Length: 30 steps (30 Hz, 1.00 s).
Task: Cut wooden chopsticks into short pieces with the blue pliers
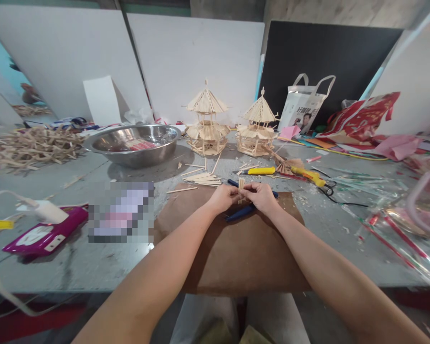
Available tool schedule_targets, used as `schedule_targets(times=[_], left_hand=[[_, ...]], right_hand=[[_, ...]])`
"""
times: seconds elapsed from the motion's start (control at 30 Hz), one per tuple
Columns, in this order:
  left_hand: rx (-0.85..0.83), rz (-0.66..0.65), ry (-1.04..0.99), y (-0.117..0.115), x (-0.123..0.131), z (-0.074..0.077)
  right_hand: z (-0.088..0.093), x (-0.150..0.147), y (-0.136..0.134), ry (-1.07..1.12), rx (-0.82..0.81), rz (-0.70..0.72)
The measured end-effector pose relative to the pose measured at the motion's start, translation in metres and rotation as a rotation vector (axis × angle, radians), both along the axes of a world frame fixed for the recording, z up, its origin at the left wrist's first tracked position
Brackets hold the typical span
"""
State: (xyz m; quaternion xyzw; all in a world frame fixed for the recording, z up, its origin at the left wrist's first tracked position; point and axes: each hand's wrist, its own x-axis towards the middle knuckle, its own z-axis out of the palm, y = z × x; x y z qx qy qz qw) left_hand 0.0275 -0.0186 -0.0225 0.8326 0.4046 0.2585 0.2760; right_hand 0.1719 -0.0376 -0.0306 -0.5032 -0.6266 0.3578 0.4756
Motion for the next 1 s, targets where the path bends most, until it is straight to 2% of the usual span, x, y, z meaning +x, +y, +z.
schedule_targets(times=[0.23,0.47,0.63,0.83,1.0], left_hand=[[0.024,0.020,0.030,0.000,0.001,0.000],[0.038,0.004,0.044,-0.004,0.002,0.009],[-0.086,-0.099,-0.007,-0.007,-0.001,0.017],[-0.324,-0.148,-0.086,-0.014,-0.001,0.019],[-0.334,-0.168,-0.197,-0.013,0.002,0.014]], right_hand=[[0.000,0.000,0.001,0.033,-0.041,0.006],[0.001,0.003,0.000,0.008,0.009,0.035],[0.010,0.001,-0.007,0.194,-0.052,0.112],[0.016,-0.002,-0.013,0.314,-0.101,0.101],[0.016,-0.002,-0.013,0.347,-0.114,0.042]])
